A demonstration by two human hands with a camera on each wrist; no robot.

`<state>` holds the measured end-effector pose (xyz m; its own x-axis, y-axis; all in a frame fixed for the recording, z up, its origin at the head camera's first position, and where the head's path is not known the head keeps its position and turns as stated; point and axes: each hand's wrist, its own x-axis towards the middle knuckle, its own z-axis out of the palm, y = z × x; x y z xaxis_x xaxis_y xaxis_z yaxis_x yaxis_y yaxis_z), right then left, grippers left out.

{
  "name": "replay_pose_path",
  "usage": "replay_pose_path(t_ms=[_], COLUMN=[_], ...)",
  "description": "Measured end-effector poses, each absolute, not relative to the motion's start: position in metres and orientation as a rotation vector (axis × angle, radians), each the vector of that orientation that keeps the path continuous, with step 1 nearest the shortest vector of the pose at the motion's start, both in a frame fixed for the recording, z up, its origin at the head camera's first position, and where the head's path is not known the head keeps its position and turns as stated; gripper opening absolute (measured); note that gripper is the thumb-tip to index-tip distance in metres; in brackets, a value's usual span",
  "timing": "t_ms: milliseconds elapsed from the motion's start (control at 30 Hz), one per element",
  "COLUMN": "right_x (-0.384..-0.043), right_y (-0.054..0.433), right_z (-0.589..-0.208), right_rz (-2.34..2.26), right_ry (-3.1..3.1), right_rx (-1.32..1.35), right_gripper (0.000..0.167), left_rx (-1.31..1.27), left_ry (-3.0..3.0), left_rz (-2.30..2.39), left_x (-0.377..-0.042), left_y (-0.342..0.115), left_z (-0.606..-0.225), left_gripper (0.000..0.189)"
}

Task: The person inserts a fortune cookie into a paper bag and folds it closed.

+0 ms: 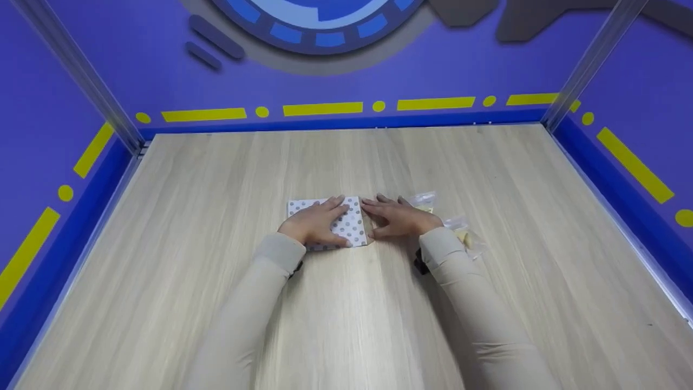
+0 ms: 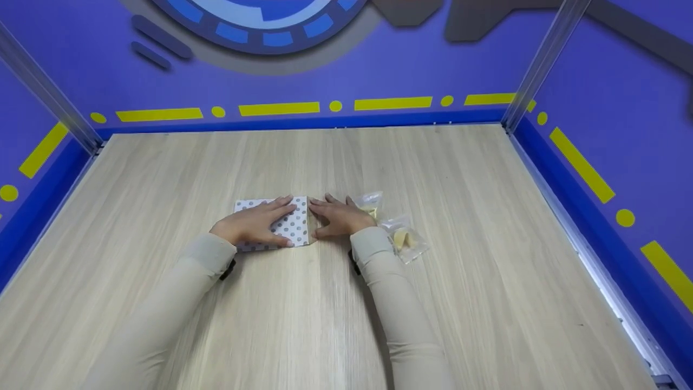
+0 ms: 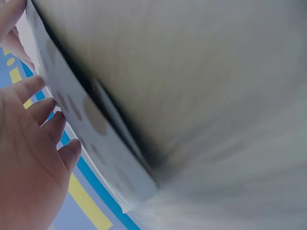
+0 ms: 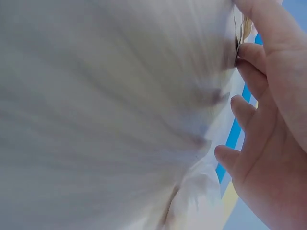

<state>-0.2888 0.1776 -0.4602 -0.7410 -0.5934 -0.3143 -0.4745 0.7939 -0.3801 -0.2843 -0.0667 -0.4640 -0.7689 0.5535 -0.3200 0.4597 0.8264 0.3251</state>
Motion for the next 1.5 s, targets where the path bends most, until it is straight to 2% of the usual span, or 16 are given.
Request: replay_pose_path(t_ms=[1500], right_x=[-0.3], right_y=[0.181], right_z=[-0.465], right_rz=[-0.371], right_ry=[2.575], right_rx=[-0.787], right_gripper=[0.093], left_rx=[0.683], left_ry=[2.562], left_rz=[0.419], left_x=[-0.285], left_y=[-0.06], left_z=[-0.459], left_gripper=[0.102])
